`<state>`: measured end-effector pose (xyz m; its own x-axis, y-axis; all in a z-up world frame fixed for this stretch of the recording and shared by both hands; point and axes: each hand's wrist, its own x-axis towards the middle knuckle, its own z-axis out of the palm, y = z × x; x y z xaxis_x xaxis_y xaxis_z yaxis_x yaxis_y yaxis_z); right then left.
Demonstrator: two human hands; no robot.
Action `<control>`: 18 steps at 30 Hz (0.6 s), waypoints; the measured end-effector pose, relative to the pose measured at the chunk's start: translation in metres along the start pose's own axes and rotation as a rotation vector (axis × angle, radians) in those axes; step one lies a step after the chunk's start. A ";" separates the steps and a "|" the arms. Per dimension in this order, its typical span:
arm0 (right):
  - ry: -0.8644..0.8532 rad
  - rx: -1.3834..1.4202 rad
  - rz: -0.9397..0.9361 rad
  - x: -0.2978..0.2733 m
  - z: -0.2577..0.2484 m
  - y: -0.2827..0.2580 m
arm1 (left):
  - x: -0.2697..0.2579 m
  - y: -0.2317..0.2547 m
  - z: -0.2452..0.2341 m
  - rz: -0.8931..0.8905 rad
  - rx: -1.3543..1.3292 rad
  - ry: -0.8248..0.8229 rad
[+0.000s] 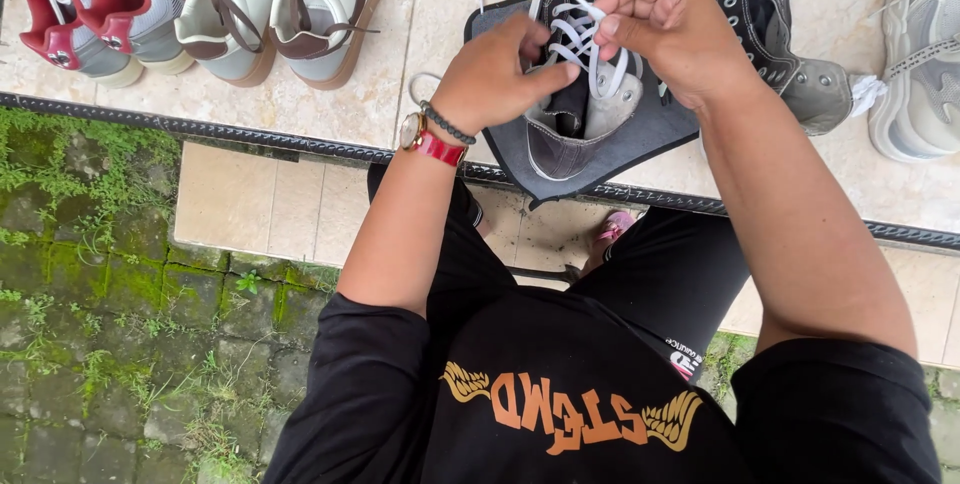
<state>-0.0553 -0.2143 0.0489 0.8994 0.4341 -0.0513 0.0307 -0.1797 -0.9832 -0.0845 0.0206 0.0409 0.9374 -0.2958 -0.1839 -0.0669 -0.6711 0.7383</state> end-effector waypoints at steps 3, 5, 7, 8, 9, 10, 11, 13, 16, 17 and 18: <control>0.020 -0.048 0.078 0.001 -0.002 0.003 | -0.002 -0.010 0.009 -0.033 0.115 -0.022; 0.017 -0.081 0.101 0.001 0.000 0.003 | 0.000 -0.019 0.014 -0.023 0.044 -0.024; 0.015 -0.114 0.124 0.000 0.005 0.000 | 0.000 -0.023 0.017 -0.013 -0.026 -0.026; -0.007 -0.224 0.138 -0.001 0.009 -0.002 | -0.001 -0.022 0.017 -0.015 -0.053 -0.022; -0.029 -0.334 0.153 -0.001 0.013 -0.005 | -0.003 -0.021 0.017 -0.017 -0.079 -0.018; -0.027 -0.334 0.152 0.000 0.015 -0.003 | -0.001 -0.022 0.018 -0.015 -0.078 -0.018; -0.038 -0.381 0.130 0.002 0.016 0.000 | 0.000 -0.024 0.019 -0.009 -0.064 0.000; -0.050 -0.427 0.108 0.004 0.019 0.005 | 0.001 -0.027 0.022 -0.003 -0.050 0.020; -0.067 -0.609 0.097 0.006 0.019 0.014 | 0.002 -0.029 0.024 0.014 -0.063 0.024; -0.078 -0.649 0.096 0.008 0.018 0.018 | 0.002 -0.029 0.025 0.012 -0.062 0.024; -0.089 -0.689 0.095 0.009 0.017 0.021 | 0.003 -0.030 0.026 0.011 -0.061 0.024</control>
<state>-0.0543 -0.1992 0.0247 0.8739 0.4539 -0.1740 0.2499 -0.7265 -0.6401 -0.0885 0.0220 0.0014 0.9448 -0.2859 -0.1601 -0.0571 -0.6248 0.7787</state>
